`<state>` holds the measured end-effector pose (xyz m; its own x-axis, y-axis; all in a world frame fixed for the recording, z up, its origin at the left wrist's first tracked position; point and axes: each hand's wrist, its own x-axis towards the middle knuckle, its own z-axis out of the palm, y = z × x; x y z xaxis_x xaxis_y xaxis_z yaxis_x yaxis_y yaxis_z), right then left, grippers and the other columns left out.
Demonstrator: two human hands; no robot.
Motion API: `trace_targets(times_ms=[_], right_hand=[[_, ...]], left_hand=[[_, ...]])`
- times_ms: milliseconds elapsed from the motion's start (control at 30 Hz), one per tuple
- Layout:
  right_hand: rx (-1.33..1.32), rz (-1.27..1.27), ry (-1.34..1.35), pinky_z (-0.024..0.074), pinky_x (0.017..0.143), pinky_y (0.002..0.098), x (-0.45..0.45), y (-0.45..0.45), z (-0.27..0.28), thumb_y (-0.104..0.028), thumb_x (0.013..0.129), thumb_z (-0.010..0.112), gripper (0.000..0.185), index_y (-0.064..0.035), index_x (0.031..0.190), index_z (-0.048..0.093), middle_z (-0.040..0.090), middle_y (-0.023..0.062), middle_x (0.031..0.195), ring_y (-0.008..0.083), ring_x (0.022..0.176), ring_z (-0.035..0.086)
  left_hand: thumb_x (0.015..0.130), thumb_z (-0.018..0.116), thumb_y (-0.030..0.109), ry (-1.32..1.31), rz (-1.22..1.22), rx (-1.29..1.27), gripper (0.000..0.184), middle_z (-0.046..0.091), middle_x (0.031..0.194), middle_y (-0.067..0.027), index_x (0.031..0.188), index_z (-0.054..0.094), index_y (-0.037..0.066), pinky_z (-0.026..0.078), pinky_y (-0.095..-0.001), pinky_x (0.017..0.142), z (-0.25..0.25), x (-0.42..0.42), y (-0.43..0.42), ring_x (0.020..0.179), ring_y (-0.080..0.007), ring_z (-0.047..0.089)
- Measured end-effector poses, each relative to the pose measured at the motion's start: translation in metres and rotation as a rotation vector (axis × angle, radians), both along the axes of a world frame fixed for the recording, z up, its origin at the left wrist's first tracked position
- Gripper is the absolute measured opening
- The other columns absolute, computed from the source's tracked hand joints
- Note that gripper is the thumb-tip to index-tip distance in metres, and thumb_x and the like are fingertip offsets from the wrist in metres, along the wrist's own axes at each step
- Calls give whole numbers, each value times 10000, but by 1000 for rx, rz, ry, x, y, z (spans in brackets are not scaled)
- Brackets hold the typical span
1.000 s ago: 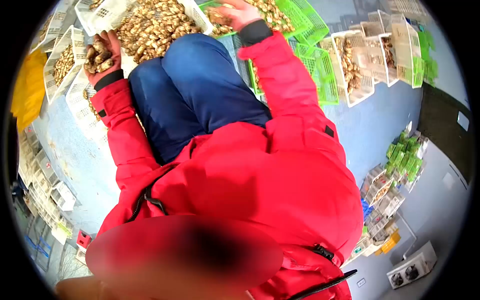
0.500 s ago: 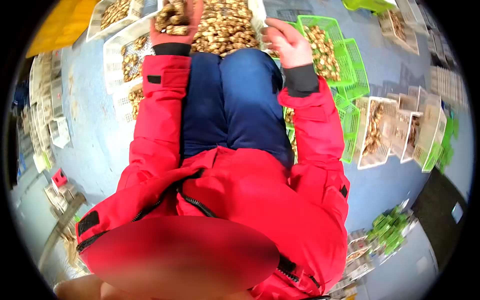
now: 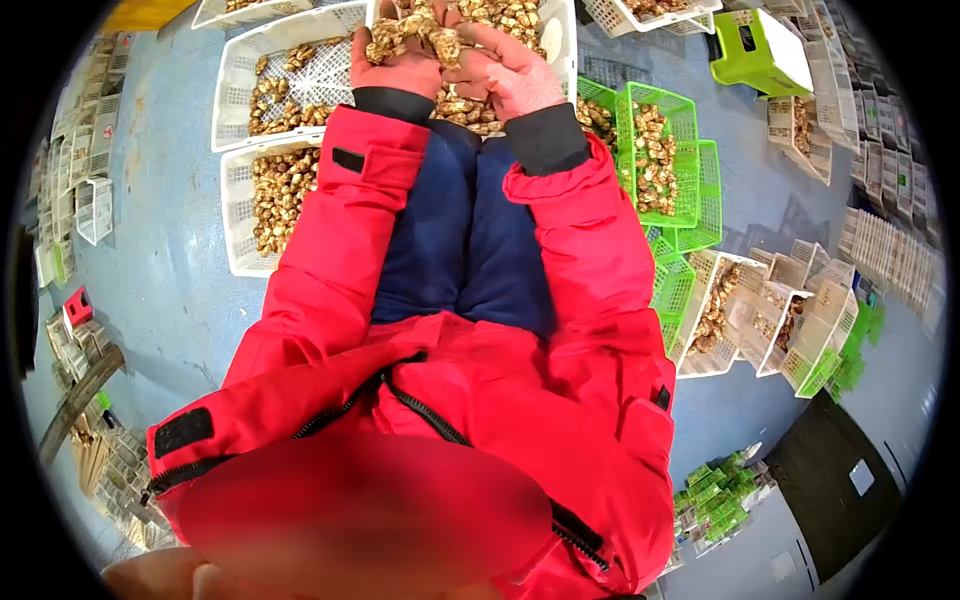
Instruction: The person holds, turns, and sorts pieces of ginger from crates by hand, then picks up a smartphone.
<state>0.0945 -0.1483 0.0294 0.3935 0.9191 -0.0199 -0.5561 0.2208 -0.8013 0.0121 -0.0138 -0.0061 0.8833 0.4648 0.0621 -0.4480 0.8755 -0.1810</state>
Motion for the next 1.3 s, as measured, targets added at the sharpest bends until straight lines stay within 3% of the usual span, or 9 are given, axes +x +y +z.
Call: trace_targets(times_ms=[67,167,300,433,533,667,833,1133,1300], right_hand=[[109,-1,209,534,784,327,-1,-7,8,-85,903,563,457,-11,1336,434,598,92,1058,233,971,628],[-3,-67,-96,539,824,365,-3,4,7,-110,910,557,456,10,1328,420,579,117,1100,284,995,631],[0,-131,33,546,752,317,9,1,6,-112,886,595,438,16,1285,469,634,103,976,237,884,659],[-113,-131,21,516,782,368,7,-6,13,-83,886,517,57,-88,849,474,518,15,765,246,864,637],[18,-87,88,508,809,380,6,-4,10,-81,893,510,53,-81,852,476,512,14,792,245,898,631],[-59,-438,-156,485,724,281,11,8,30,-122,918,524,362,-18,1263,489,529,-21,824,103,807,553],[-103,-441,-156,482,710,261,28,25,10,-138,906,549,365,3,1239,505,616,43,986,122,824,585],[-266,-419,-604,418,594,202,8,45,40,-153,861,634,402,4,1220,548,593,-5,842,61,677,508],[-200,-527,-338,454,709,241,11,39,41,-168,869,629,344,28,1146,572,611,8,895,92,775,550]], left_hand=[[886,416,459,-40,-36,-65,486,478,1342,-144,1220,562,138,296,-524,1063,-2,-2,0,1241,-338,432],[881,413,471,-79,-106,108,499,477,1345,-136,1226,558,141,294,-530,1061,-1,-6,3,1242,-340,429],[902,296,467,95,-13,102,572,513,1324,-132,1303,499,112,275,-559,1064,13,-2,-3,1243,-365,434],[897,301,438,45,39,-122,560,520,1318,-131,1266,521,79,290,-555,1057,2,7,2,1236,-359,445],[892,319,428,2,17,-30,524,554,1273,-129,1203,568,87,319,-549,1039,-1,5,1,1209,-351,470],[875,367,448,181,14,-107,469,602,1186,-128,1099,620,123,351,-573,1001,33,2,-4,1133,-342,526],[867,403,439,219,-5,-193,431,586,1209,-134,1086,612,131,363,-591,976,49,3,-11,1130,-329,529],[913,338,481,197,-175,-51,509,580,1237,-114,1217,556,135,472,-517,888,46,2,-5,1144,-310,538],[902,384,435,272,-7,-186,446,586,1203,-127,1148,575,115,431,-541,945,48,1,-8,1147,-346,526]])
